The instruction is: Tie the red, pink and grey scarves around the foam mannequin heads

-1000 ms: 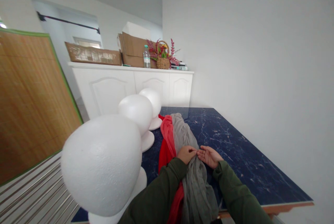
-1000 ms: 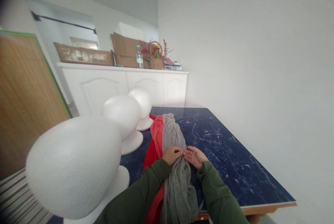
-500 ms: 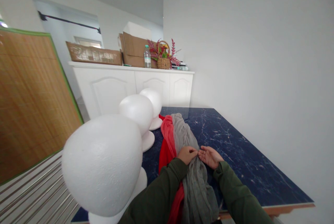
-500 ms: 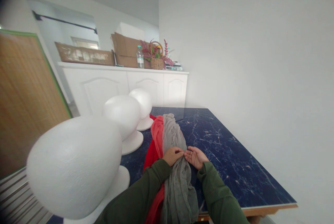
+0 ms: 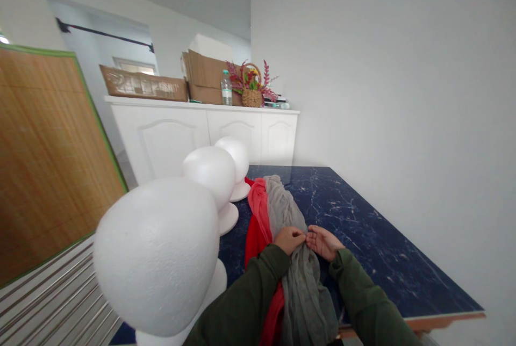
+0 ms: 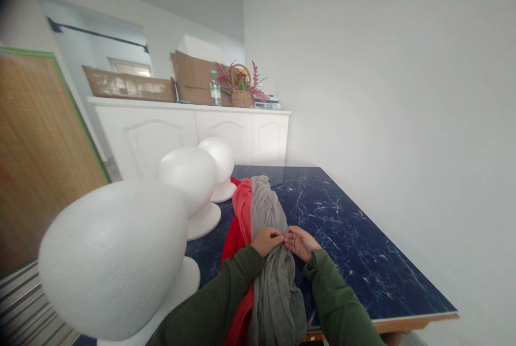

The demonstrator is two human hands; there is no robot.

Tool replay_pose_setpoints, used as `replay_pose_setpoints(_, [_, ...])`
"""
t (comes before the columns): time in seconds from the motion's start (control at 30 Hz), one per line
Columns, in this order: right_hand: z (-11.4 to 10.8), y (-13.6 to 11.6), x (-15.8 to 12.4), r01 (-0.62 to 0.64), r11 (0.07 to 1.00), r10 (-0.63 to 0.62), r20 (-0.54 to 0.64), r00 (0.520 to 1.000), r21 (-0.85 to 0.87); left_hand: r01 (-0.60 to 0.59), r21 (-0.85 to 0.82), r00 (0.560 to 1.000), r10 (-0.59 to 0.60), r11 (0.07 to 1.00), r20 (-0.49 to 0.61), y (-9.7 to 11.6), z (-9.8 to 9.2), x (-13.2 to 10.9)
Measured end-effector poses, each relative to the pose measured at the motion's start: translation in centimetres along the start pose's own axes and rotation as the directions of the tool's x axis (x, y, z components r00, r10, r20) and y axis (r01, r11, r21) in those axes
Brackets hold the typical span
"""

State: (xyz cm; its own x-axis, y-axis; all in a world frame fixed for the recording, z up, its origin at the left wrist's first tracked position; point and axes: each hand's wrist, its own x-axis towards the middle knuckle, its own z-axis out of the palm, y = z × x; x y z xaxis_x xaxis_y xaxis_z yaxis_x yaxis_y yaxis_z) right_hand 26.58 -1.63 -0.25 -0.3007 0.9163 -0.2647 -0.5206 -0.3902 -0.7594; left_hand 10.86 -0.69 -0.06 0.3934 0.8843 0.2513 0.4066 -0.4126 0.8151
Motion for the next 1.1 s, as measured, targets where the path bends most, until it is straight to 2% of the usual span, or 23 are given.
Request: replay_pose_setpoints(1.1, [-0.08,-0.09,0.11,-0.006,1.0,0.006,0.031,0.999,0.001,-0.032,-0.009,0.999,0.033,0.999,0.021,-0.19,0.22,0.07])
